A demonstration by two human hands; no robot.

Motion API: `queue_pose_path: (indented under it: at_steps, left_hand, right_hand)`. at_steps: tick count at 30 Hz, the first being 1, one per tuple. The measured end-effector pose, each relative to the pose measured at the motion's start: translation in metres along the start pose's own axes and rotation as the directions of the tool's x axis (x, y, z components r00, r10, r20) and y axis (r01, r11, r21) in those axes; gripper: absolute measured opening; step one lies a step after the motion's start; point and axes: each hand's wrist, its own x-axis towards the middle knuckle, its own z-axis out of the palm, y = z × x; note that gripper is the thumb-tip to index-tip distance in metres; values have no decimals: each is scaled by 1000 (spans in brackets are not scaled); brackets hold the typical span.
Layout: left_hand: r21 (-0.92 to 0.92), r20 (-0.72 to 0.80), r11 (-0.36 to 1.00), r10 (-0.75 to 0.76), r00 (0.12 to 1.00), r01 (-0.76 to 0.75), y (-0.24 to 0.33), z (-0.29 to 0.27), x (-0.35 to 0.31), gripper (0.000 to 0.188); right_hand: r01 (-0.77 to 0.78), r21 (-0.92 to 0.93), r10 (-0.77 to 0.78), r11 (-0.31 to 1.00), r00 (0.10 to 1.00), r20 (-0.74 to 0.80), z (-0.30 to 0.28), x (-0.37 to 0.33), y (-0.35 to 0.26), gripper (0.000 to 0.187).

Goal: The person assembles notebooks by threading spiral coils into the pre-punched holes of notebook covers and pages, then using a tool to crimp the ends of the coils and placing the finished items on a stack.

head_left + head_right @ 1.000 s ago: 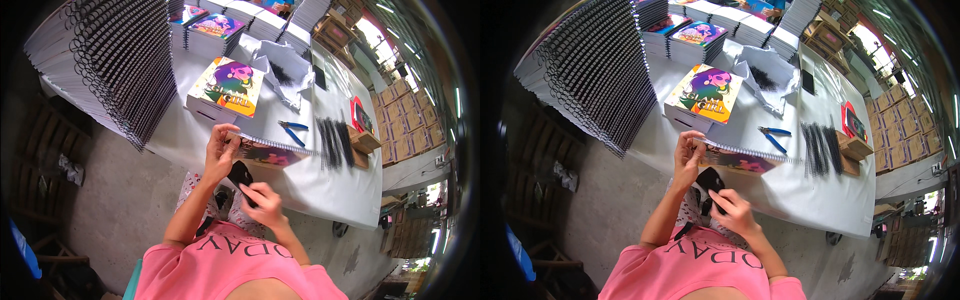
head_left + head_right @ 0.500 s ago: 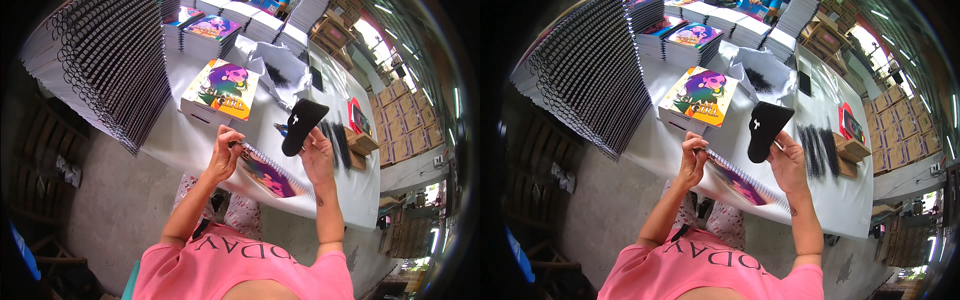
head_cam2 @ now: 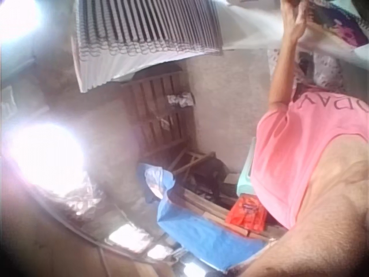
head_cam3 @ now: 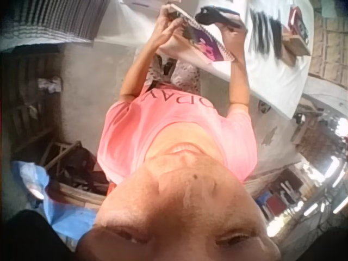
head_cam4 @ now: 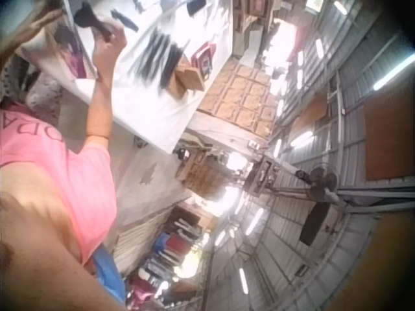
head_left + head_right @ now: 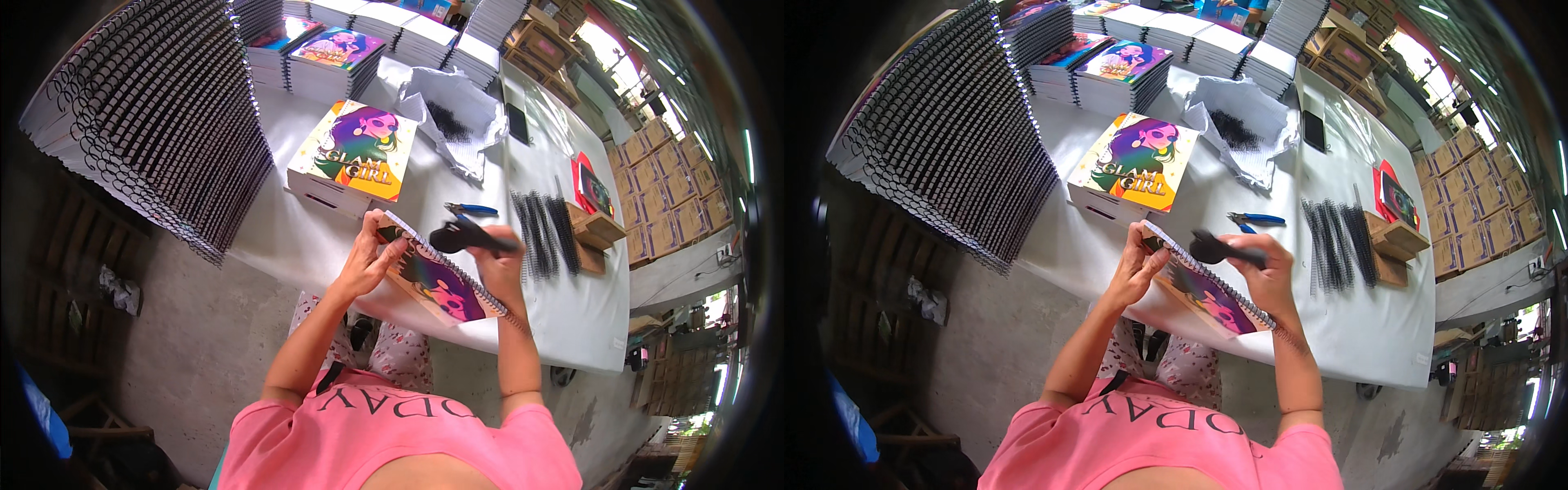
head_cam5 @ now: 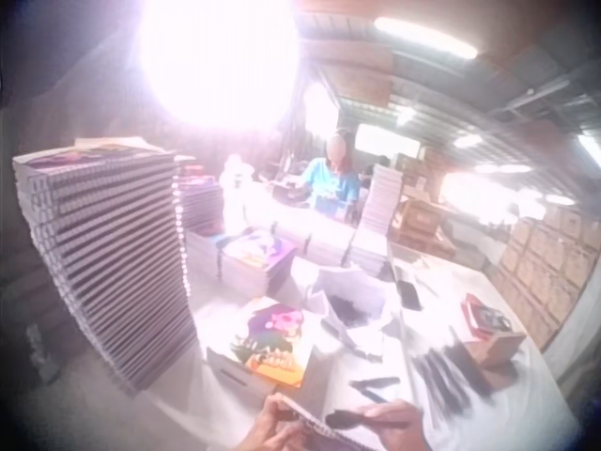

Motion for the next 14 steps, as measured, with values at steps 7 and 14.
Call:
queue_pose_path:
  at_steps: [7,14]
  left_hand:
    - [13,-12,1000,14,1000,-14,-4,2,-1,32]
    - [-29,45,998,-48,998,49,-5,4,-1,36]
  right_hand:
    - [52,-3,-52,999,999,4,-1,10,4,34]
    - [189,30,-191,982,965,179,-1,25,-12,42]
